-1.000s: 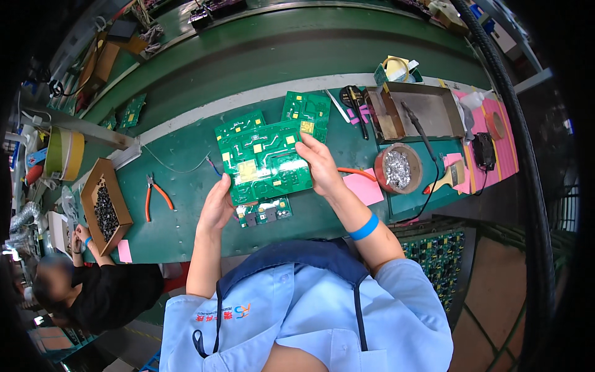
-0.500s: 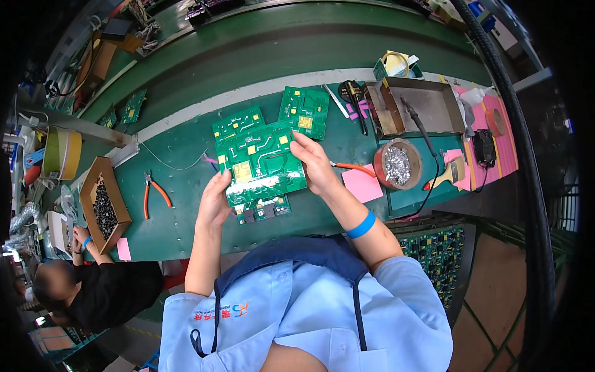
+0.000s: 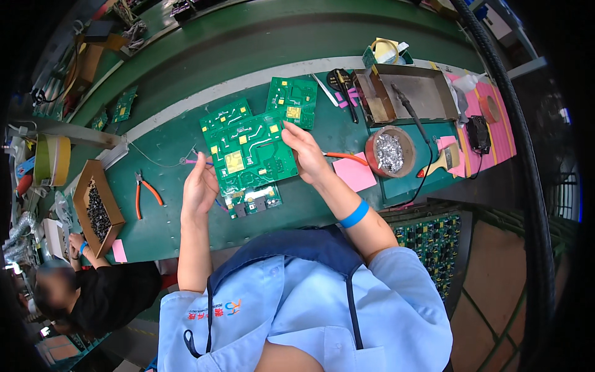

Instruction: The person handles multiple green circuit boards, picking them up, turning them over, and using pliers to trim wires or components. They place boards on the workbench and into a blue crate, repeating the process with several boards.

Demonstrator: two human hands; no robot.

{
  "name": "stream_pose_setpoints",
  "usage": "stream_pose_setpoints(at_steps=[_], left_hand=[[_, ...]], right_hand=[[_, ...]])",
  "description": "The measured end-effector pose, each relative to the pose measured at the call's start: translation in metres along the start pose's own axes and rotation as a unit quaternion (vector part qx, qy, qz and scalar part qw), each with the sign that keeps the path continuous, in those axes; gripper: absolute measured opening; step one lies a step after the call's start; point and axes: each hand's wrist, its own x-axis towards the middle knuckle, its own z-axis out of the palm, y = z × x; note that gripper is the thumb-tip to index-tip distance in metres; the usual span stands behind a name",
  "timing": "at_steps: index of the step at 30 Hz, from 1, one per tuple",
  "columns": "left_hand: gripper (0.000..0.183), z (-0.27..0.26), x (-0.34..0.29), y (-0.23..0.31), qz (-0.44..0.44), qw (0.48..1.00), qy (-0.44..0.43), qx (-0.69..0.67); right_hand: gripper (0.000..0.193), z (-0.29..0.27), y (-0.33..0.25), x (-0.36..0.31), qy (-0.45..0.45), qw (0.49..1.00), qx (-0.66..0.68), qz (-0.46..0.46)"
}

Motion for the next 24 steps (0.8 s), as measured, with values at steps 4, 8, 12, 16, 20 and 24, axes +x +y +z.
stream_pose_setpoints(at_steps=[4,8,12,16,20,24], left_hand=[[0.041,-0.015,0.005,-0.002,-0.026,0.999,-0.017,-0.035],[0.032,-0.008,0.002,-0.004,-0.020,1.000,-0.008,-0.002],[0.024,-0.010,0.004,-0.007,-0.024,0.999,-0.014,0.025],[0.020,-0.015,0.004,-0.009,-0.030,0.999,-0.020,0.020],[0.019,-0.013,0.003,-0.008,-0.027,0.999,-0.012,0.024],[0.019,-0.013,0.002,-0.009,-0.023,0.999,-0.011,0.031]], right_hand=[[0.037,0.000,0.000,-0.001,0.003,1.000,0.011,0.007],[0.037,0.001,0.000,-0.001,0.008,1.000,-0.001,0.014],[0.039,-0.002,0.003,0.001,-0.009,1.000,-0.016,0.025],[0.038,-0.003,0.005,0.002,-0.007,1.000,-0.001,0.027],[0.037,-0.004,0.006,0.002,-0.005,0.999,0.022,0.032],[0.037,-0.006,0.008,0.002,0.004,0.999,0.024,0.040]])
